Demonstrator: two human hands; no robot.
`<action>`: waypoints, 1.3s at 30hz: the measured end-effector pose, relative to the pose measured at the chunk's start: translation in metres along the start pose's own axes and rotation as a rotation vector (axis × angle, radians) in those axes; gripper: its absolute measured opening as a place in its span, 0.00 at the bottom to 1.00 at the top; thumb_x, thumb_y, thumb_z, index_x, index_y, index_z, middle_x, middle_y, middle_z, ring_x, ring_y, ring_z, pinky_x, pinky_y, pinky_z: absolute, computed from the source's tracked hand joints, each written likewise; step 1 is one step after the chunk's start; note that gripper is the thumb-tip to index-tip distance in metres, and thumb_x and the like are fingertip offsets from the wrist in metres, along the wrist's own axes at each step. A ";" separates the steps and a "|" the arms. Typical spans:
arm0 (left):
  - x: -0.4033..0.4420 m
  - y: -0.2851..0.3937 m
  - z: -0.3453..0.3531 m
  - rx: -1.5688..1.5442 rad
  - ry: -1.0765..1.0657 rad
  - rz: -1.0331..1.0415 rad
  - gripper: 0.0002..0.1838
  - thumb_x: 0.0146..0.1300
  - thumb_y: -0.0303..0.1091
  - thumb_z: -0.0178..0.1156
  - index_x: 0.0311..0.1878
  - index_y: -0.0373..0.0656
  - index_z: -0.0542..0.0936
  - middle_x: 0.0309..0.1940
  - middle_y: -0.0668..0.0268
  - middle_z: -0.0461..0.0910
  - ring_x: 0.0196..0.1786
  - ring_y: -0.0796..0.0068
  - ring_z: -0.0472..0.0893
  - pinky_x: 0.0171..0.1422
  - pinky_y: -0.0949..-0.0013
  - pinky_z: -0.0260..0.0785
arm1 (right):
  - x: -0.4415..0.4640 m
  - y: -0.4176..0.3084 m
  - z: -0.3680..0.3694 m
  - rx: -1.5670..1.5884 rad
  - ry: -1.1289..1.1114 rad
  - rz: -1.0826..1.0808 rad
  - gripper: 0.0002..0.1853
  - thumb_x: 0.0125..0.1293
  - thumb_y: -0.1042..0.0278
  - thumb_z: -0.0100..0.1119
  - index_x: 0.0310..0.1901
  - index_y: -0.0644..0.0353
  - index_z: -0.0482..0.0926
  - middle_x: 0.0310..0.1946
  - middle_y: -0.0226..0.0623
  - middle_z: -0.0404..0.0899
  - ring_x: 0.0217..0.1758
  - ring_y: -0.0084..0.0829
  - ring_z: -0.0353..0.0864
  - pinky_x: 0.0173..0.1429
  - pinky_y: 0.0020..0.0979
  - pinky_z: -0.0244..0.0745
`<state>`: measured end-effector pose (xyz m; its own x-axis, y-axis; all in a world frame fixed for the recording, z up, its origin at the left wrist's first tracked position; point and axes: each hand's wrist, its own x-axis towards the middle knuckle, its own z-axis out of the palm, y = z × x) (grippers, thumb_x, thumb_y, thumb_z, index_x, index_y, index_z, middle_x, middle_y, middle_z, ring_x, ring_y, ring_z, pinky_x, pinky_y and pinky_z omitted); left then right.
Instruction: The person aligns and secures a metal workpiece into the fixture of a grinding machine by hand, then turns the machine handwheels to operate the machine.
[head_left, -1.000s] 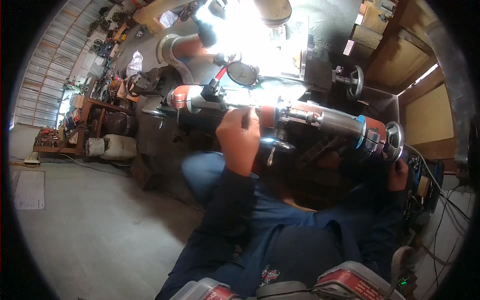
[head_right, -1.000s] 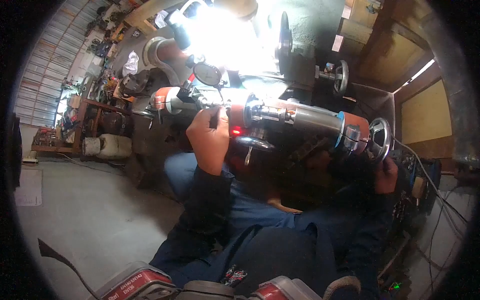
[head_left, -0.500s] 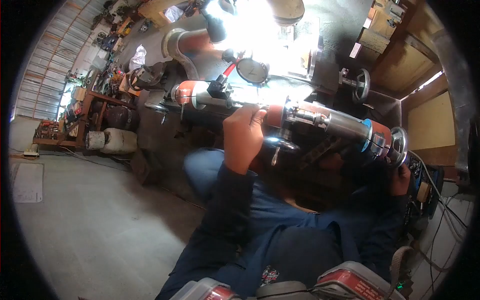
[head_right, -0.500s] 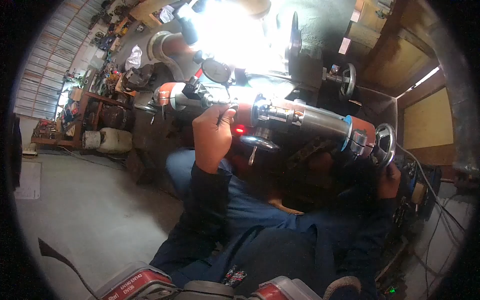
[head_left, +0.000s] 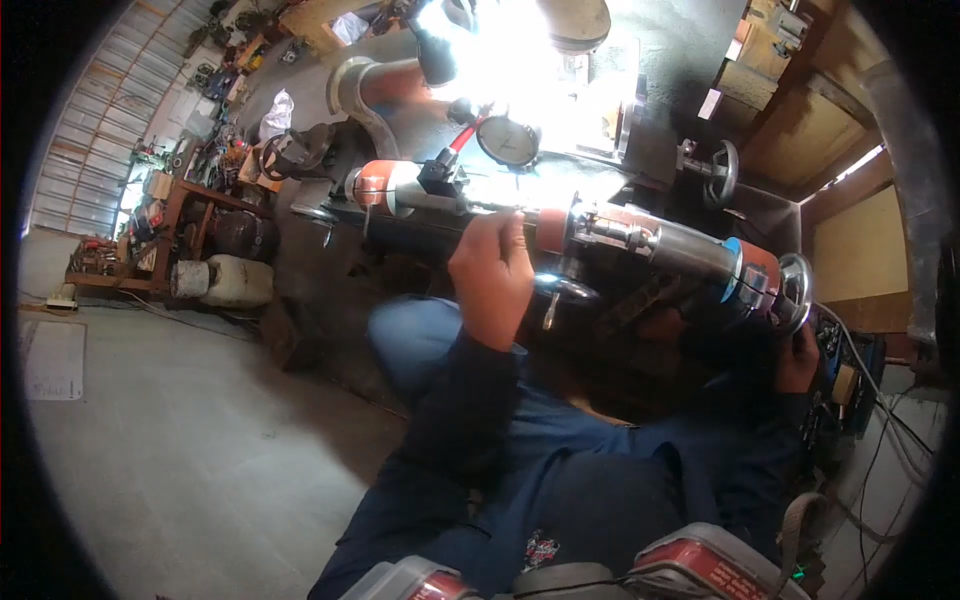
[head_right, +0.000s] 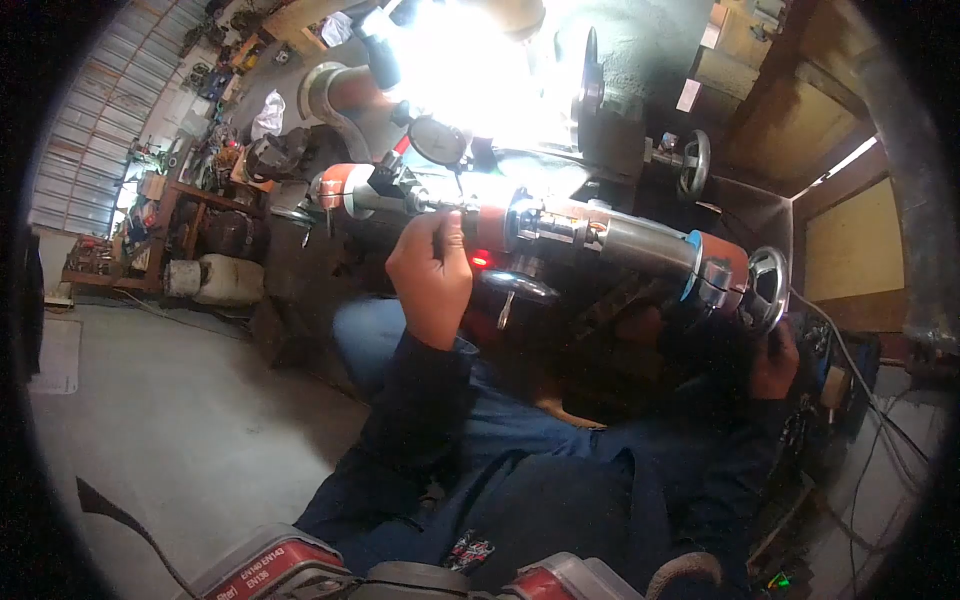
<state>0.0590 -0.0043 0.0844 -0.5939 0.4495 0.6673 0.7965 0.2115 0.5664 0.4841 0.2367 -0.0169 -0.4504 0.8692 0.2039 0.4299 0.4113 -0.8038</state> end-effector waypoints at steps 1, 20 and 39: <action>-0.002 0.005 -0.002 -0.029 0.068 -0.011 0.05 0.67 0.24 0.62 0.44 0.35 0.83 0.32 0.56 0.84 0.32 0.61 0.83 0.39 0.65 0.75 | 0.000 -0.008 -0.001 0.033 -0.019 0.000 0.11 0.73 0.74 0.55 0.53 0.67 0.78 0.48 0.37 0.81 0.53 0.27 0.78 0.60 0.30 0.71; -0.003 -0.023 0.000 -0.129 0.330 0.020 0.08 0.74 0.29 0.58 0.49 0.34 0.80 0.44 0.64 0.76 0.45 0.73 0.77 0.52 0.72 0.70 | 0.081 -0.053 -0.018 -0.038 0.128 -0.001 0.14 0.77 0.60 0.56 0.49 0.64 0.81 0.41 0.32 0.82 0.46 0.24 0.79 0.53 0.27 0.74; -0.004 -0.027 0.004 -0.186 0.387 -0.070 0.06 0.73 0.30 0.60 0.45 0.37 0.80 0.40 0.64 0.79 0.39 0.73 0.78 0.44 0.73 0.72 | 0.030 0.064 -0.023 -0.090 -0.137 0.204 0.15 0.71 0.64 0.58 0.53 0.64 0.81 0.44 0.36 0.84 0.45 0.29 0.83 0.51 0.34 0.77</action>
<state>0.0404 -0.0086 0.0642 -0.6724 0.0740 0.7364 0.7401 0.0535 0.6704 0.5160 0.2955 -0.0494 -0.4463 0.8940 -0.0401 0.5877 0.2590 -0.7665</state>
